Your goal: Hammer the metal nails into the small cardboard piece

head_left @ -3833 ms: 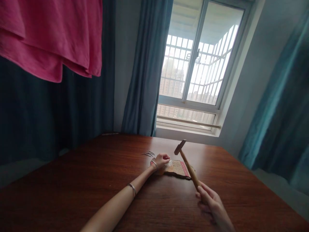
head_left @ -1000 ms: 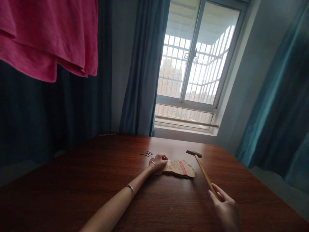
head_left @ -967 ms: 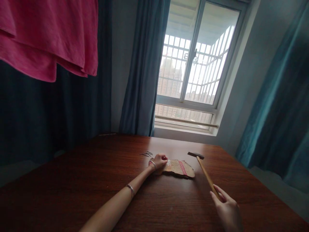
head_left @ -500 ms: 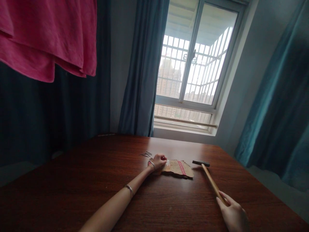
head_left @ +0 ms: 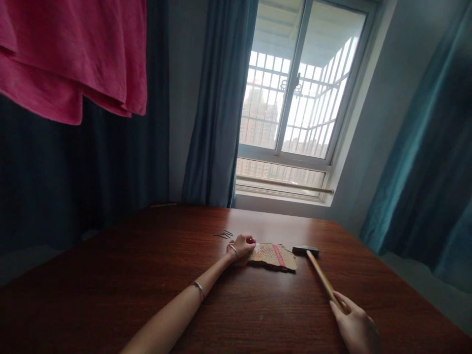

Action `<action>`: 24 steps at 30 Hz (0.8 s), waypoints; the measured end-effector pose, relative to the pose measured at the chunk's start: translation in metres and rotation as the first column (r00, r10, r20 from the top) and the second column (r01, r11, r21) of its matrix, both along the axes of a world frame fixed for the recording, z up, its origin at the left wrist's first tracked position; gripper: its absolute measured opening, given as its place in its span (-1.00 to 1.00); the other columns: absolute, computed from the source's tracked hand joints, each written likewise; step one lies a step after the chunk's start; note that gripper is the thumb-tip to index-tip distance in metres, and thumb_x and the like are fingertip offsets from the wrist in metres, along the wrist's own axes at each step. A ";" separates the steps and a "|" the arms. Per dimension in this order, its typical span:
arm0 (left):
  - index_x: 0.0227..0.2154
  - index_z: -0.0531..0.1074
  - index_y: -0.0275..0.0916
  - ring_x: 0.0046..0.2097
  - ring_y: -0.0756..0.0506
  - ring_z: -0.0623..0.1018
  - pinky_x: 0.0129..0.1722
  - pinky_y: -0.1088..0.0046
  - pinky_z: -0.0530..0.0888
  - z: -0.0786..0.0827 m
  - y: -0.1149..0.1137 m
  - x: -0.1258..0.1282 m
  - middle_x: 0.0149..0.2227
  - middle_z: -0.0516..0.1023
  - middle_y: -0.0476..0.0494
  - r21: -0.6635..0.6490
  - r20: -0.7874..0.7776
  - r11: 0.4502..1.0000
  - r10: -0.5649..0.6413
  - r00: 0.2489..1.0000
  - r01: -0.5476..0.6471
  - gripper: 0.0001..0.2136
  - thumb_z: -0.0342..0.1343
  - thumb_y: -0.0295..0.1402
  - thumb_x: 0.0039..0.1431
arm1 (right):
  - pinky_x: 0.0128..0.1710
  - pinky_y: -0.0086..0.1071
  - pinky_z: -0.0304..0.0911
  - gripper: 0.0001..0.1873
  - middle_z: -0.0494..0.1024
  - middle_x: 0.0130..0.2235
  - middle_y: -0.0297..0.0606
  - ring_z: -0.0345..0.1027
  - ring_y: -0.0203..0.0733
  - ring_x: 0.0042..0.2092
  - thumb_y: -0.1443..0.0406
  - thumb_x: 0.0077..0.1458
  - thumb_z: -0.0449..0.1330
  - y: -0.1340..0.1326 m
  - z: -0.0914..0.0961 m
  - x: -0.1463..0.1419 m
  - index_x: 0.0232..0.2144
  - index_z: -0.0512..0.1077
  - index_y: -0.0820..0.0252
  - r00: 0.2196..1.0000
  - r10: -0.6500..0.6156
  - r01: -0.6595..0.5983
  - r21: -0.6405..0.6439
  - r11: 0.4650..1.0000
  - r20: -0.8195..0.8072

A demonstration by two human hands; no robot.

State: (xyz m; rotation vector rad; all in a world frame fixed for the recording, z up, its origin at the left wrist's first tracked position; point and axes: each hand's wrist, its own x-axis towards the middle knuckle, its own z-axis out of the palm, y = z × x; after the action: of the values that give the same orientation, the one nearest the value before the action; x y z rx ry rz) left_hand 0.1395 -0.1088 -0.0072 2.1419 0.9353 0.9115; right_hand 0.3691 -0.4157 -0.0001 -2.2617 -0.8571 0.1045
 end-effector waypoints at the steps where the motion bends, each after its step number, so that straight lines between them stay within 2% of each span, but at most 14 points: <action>1: -0.47 0.48 -0.31 -0.37 -0.03 0.46 -0.36 0.53 0.34 0.000 0.000 0.000 -0.46 0.52 -0.07 0.005 0.000 1.000 -0.003 1.000 0.003 -0.82 0.06 -0.34 -0.13 | -0.37 -0.27 0.26 -0.59 0.57 -0.32 -0.17 0.43 0.02 -0.32 0.07 -0.12 0.05 0.000 0.001 0.000 -0.22 0.47 0.03 1.000 0.003 -0.003 -0.010 1.000 0.005; 8: -0.47 0.48 -0.32 -0.41 -0.01 0.45 -0.40 0.54 0.32 0.000 -0.001 -0.001 -0.48 0.51 -0.08 0.054 -0.006 0.999 -0.006 1.000 0.006 -0.81 0.04 -0.35 -0.12 | -0.33 -0.23 0.25 -0.54 0.55 -0.29 -0.15 0.41 0.05 -0.29 0.02 -0.08 0.02 -0.003 0.005 0.000 -0.15 0.44 0.00 0.998 0.009 -0.003 -0.105 0.994 0.055; 14: -0.47 0.48 -0.31 -0.41 -0.01 0.44 -0.40 0.55 0.32 0.001 -0.002 -0.001 -0.47 0.51 -0.07 0.055 -0.024 0.998 0.007 1.000 -0.006 -0.81 0.04 -0.33 -0.12 | -0.18 -0.27 0.23 -0.54 0.49 -0.15 -0.13 0.34 0.01 -0.13 0.10 -0.04 0.01 -0.006 -0.013 0.006 -0.12 0.42 0.10 0.991 0.056 -0.053 -0.026 0.998 0.118; 19: -0.46 0.48 -0.31 -0.41 -0.01 0.44 -0.40 0.55 0.32 0.000 -0.001 -0.001 -0.47 0.50 -0.06 0.062 -0.016 0.998 -0.009 1.000 0.010 -0.82 0.04 -0.34 -0.11 | -0.13 -0.28 0.22 -0.54 0.47 -0.12 -0.14 0.31 -0.01 -0.08 0.11 -0.02 0.00 -0.008 -0.026 0.012 -0.09 0.39 0.12 0.985 0.083 -0.077 -0.051 0.996 0.152; 22: -0.47 0.47 -0.31 -0.40 -0.01 0.44 -0.40 0.55 0.32 0.000 0.000 -0.001 -0.48 0.50 -0.06 0.064 -0.017 0.998 -0.012 1.000 0.013 -0.83 0.04 -0.34 -0.10 | -0.16 -0.26 0.23 -0.56 0.48 -0.14 -0.14 0.33 -0.01 -0.12 0.16 -0.01 -0.02 -0.007 -0.026 0.013 -0.08 0.38 0.11 0.967 0.084 -0.063 -0.092 0.994 0.240; 24: -0.47 0.47 -0.32 -0.40 0.00 0.44 -0.40 0.55 0.32 0.001 -0.001 -0.001 -0.48 0.50 -0.07 0.066 -0.026 0.998 -0.015 1.000 0.017 -0.83 0.04 -0.34 -0.10 | -0.13 -0.23 0.20 -0.57 0.48 -0.14 -0.10 0.33 0.00 -0.13 0.20 -0.02 -0.01 0.001 -0.019 0.009 -0.10 0.39 0.17 0.933 0.075 -0.049 -0.084 0.995 0.351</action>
State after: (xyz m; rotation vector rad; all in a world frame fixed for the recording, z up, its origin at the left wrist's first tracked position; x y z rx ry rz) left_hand 0.1384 -0.1093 -0.0067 2.2181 0.9106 0.9215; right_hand 0.3784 -0.4151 -0.0189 -2.3612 -1.1280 -0.2566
